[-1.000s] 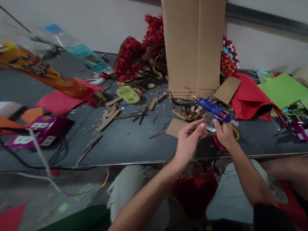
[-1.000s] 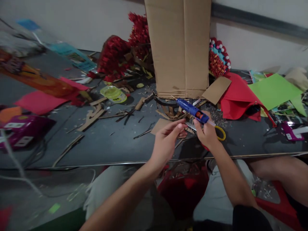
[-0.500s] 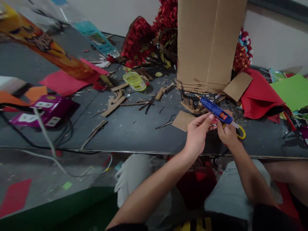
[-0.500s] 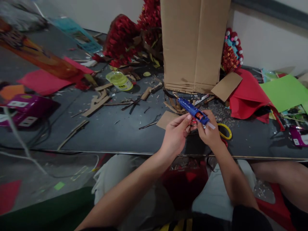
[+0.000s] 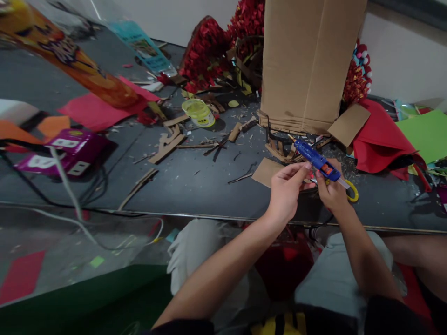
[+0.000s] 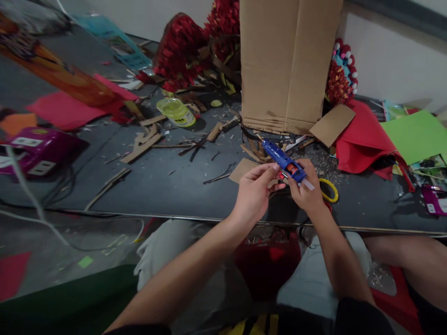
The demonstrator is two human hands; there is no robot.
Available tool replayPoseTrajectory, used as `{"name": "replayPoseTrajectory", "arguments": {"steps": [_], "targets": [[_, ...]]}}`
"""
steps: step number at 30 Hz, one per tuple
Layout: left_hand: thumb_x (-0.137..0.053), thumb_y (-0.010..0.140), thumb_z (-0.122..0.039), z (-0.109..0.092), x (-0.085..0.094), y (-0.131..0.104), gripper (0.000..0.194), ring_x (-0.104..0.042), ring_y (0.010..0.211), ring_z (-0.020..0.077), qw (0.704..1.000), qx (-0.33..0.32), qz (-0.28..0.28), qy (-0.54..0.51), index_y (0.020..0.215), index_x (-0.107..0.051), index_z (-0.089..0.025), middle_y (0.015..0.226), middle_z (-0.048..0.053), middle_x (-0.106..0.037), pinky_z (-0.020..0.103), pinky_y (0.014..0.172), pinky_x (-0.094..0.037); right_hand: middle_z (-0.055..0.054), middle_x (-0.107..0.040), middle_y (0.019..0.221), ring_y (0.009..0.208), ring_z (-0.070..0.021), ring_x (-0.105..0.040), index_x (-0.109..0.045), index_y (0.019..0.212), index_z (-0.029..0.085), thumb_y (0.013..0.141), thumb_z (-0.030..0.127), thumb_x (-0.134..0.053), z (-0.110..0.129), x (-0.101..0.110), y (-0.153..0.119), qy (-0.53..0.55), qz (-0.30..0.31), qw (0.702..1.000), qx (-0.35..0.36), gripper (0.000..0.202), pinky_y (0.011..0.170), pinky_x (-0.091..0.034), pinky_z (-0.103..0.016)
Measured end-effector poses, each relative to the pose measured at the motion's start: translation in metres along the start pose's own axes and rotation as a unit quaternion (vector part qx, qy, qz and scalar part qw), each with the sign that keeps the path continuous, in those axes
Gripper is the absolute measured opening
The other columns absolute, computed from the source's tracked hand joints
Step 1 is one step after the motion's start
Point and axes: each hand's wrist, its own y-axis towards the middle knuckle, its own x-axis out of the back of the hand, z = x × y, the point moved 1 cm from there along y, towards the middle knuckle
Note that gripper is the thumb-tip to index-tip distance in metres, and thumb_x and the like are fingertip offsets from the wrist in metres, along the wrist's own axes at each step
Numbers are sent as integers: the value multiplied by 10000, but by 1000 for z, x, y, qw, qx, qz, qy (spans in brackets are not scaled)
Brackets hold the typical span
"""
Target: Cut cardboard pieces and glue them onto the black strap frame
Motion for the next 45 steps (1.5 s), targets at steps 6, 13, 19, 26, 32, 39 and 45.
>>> {"name": "replayPoseTrajectory", "arguments": {"steps": [6,13,19,26,32,39,45], "targets": [[-811,517,-355,1,0,1,282,-516,543,54,1000,-11,3,-4,640,-657,-153,593,-43,-566,164,467,-502,-107,-593,950,891,-245,-595,-480,1079,198,929,326,-433,-3,-2,0,9,-35,998,43,203,794,-488,-419],[-774,560,-344,-2,2,2,253,-524,540,62,999,-34,9,18,661,-625,-167,607,-45,-553,168,446,-505,-114,-606,1025,984,-234,-599,-528,1089,191,946,354,-421,-3,-3,0,28,-60,998,11,242,857,-485,-399],[-661,726,-398,-13,14,11,242,-489,473,65,975,-127,30,180,673,-568,-181,556,-53,-525,168,419,-447,-79,-645,854,812,-230,-613,-592,953,186,928,487,-417,-8,-7,0,93,-57,989,-101,349,767,-501,-397],[-673,737,-248,-13,19,20,122,-516,538,60,928,-215,33,302,827,-670,-166,743,2,-660,151,439,-417,-84,-652,865,836,-236,-611,-597,949,191,915,531,-419,-7,-9,0,99,-59,986,-121,385,793,-499,-404],[-712,702,-365,-3,14,16,272,-525,504,76,965,-101,62,235,872,-708,-153,696,9,-656,182,407,-464,-123,-633,1026,951,-241,-622,-549,1083,174,934,465,-410,-2,-10,0,88,-14,993,-75,356,855,-494,-391],[-681,755,-340,-2,19,20,211,-579,526,91,926,-223,38,303,839,-718,-150,734,33,-701,193,462,-470,-106,-627,1008,929,-231,-621,-510,1112,177,937,427,-414,-1,-12,0,84,6,994,-70,319,847,-489,-381],[-605,843,-315,-3,23,16,189,-633,619,127,840,-346,35,417,834,-721,-167,747,49,-702,226,559,-496,-116,-632,1026,955,-239,-622,-499,1110,188,942,429,-401,0,-11,0,59,4,997,-51,309,859,-491,-397]]}}
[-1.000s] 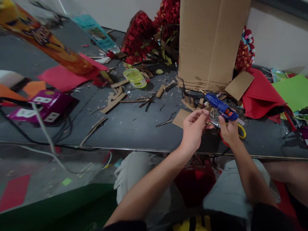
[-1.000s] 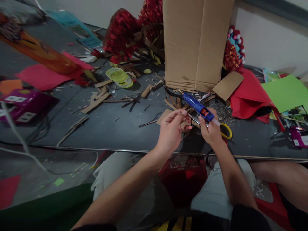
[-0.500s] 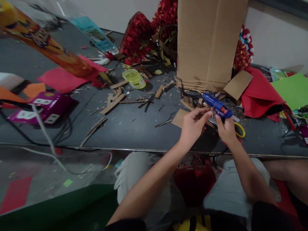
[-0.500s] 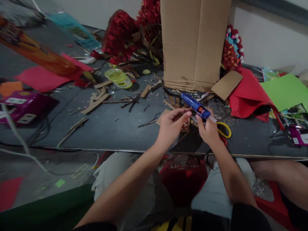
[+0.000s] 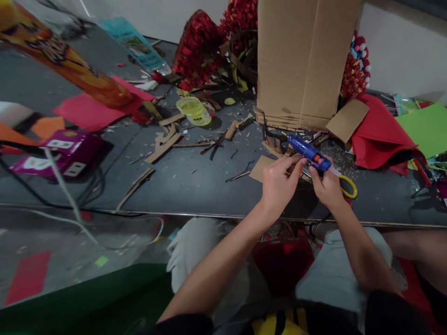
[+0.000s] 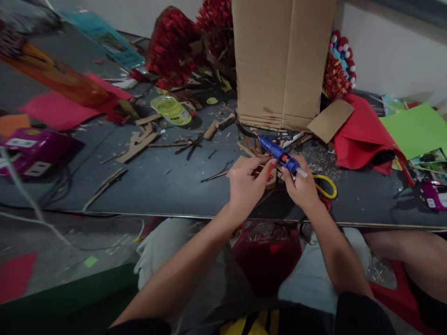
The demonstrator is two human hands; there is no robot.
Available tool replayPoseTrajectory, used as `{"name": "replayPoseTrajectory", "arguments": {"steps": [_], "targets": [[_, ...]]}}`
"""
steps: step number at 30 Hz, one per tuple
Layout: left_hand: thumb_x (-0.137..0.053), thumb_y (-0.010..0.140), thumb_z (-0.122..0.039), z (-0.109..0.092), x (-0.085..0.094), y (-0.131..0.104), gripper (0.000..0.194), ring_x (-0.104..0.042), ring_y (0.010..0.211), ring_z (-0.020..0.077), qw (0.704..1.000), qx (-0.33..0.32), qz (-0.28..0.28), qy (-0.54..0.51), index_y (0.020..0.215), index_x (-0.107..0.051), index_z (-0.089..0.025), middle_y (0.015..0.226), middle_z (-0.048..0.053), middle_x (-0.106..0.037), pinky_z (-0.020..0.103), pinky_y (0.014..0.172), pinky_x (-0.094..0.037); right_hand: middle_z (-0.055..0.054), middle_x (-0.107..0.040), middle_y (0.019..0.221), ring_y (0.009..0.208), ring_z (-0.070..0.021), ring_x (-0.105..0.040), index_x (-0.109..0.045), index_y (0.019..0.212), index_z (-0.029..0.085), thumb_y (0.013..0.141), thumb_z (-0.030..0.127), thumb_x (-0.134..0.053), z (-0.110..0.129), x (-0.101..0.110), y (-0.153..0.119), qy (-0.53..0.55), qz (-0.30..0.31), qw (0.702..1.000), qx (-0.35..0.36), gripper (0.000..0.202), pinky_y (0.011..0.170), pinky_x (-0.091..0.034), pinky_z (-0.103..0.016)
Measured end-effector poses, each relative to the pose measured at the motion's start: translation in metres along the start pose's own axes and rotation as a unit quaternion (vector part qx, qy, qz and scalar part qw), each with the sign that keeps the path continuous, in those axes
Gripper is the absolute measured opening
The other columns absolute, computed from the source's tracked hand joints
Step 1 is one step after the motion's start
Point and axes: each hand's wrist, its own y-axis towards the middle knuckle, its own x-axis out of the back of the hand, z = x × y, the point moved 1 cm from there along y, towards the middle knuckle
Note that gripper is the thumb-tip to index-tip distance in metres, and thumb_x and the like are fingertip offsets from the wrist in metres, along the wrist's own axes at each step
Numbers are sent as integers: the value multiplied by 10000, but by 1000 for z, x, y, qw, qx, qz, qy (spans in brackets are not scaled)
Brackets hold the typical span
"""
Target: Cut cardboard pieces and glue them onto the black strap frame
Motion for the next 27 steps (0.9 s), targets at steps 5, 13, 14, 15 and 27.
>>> {"name": "replayPoseTrajectory", "arguments": {"steps": [5,13,14,15,27], "targets": [[-590,845,-305,-2,0,0,187,-602,559,112,1000,12,5,-17,786,-704,-168,678,23,-658,222,539,-488,-117,-628,1028,966,-239,-618,-498,1124,186,941,441,-401,0,-1,0,-2,5,1000,-7,329,875,-491,-411],[-600,803,-380,-2,-3,1,229,-486,418,88,974,168,49,-142,723,-646,-171,529,-25,-556,208,413,-426,-116,-629,1020,957,-242,-617,-521,1120,185,942,452,-394,2,0,-1,-2,-4,1000,-4,345,858,-494,-411],[-592,806,-389,-2,-3,1,238,-473,408,87,972,176,57,-144,709,-628,-174,511,-32,-537,208,408,-412,-120,-633,1024,960,-244,-616,-529,1114,184,943,458,-387,2,1,0,-1,-7,1000,-6,353,857,-494,-410],[-579,814,-390,-2,-2,2,246,-466,408,87,974,172,64,-136,692,-607,-178,499,-37,-521,207,410,-395,-124,-638,1024,959,-246,-617,-540,1100,182,944,467,-381,2,2,0,-1,-13,1000,-8,362,854,-495,-408],[-630,796,-234,-8,5,3,69,-508,513,80,997,5,47,55,821,-655,-175,702,-2,-652,201,492,-379,-81,-647,783,840,-256,-619,-602,891,196,915,558,-392,-3,4,1,22,-58,996,-60,419,832,-494,-434]]}}
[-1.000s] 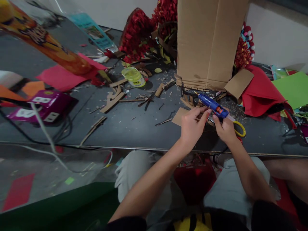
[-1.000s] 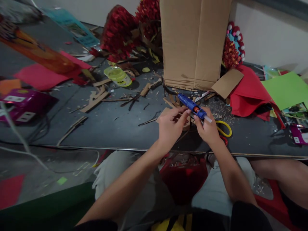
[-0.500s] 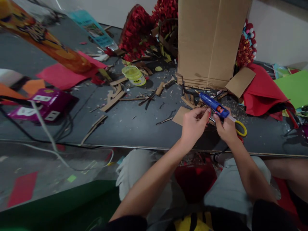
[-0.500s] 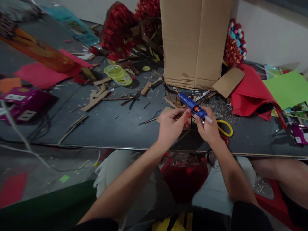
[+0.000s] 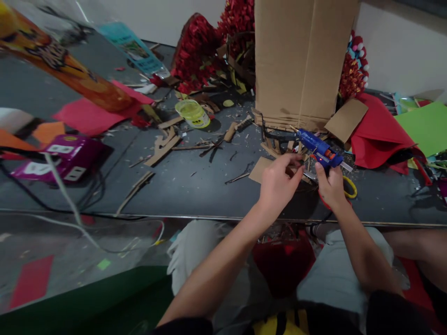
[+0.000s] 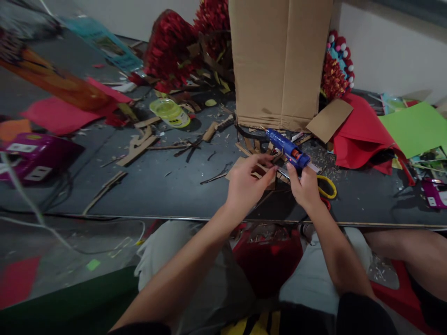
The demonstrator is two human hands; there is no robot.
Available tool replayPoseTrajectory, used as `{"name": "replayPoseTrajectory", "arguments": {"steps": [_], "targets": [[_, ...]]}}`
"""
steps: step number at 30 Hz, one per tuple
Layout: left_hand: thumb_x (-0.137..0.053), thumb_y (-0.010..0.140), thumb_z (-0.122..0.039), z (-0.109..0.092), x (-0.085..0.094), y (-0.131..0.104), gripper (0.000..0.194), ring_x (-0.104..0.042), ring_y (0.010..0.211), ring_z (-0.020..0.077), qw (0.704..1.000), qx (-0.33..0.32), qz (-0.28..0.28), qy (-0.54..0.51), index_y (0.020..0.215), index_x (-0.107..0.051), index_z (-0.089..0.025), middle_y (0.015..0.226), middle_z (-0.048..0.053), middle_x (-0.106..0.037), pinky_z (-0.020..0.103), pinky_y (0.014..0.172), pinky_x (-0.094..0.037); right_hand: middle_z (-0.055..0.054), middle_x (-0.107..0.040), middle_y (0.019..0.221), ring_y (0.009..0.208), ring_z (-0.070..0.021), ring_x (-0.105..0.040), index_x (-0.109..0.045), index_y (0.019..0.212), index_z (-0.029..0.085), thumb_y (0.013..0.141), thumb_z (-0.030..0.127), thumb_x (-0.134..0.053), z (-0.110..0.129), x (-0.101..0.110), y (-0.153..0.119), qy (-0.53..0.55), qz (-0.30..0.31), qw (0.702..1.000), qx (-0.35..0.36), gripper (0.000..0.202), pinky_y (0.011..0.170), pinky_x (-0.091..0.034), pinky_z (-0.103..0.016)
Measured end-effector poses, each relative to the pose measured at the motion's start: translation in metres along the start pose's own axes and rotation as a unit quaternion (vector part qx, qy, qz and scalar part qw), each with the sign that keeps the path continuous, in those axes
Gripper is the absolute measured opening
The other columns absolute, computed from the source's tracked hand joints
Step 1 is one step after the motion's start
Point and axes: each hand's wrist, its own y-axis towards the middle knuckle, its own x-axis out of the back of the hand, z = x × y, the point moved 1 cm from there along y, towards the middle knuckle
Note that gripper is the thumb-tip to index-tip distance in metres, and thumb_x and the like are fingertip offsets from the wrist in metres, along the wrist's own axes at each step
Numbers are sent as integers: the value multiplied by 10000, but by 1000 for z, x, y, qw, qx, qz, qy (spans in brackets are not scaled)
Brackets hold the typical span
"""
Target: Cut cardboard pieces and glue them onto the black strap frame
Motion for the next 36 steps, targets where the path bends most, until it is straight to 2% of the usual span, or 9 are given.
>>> {"name": "replayPoseTrajectory", "arguments": {"steps": [2,4,8,20,24,29,36], "targets": [[-636,806,-234,-2,2,0,101,-531,537,75,998,-43,-48,-1,892,-657,-185,790,14,-677,193,500,-416,-102,-657,902,865,-246,-621,-591,971,192,925,526,-393,1,0,0,-5,11,1000,10,391,828,-500,-416],[-634,828,-268,-4,6,0,93,-540,545,69,993,-85,-77,6,857,-661,-184,794,18,-680,187,505,-433,-120,-649,994,918,-249,-621,-565,1047,189,933,491,-396,3,0,0,-9,26,999,26,364,833,-502,-408],[-627,843,-246,-7,10,1,82,-574,595,75,986,-134,-93,18,838,-674,-178,790,22,-688,182,525,-453,-123,-635,1027,966,-248,-617,-519,1089,188,936,437,-413,3,-2,-1,-11,49,997,63,310,842,-504,-404],[-599,838,-192,-4,8,0,76,-563,578,68,985,-140,-93,32,793,-652,-162,751,14,-668,175,516,-448,-118,-626,1020,964,-247,-622,-486,1112,195,924,362,-446,4,-3,-1,-22,52,994,93,255,855,-502,-416],[-583,839,-195,-4,8,0,80,-561,584,77,988,-122,-87,42,802,-649,-172,750,12,-660,190,532,-451,-117,-627,1024,973,-259,-620,-482,1126,204,918,370,-450,3,-3,-2,-17,55,995,82,268,870,-495,-436],[-580,819,-176,-4,8,1,72,-534,564,74,986,-134,-89,52,764,-626,-175,728,2,-645,194,527,-437,-109,-627,1016,968,-249,-620,-493,1112,205,926,396,-441,4,-3,-2,-18,52,995,80,271,863,-499,-426],[-587,808,-177,-7,10,2,78,-499,537,63,985,-131,-101,44,732,-601,-180,704,-13,-622,190,502,-407,-121,-644,996,925,-251,-622,-553,1058,185,934,486,-396,4,-1,-1,-13,37,998,40,361,828,-505,-409]]}}
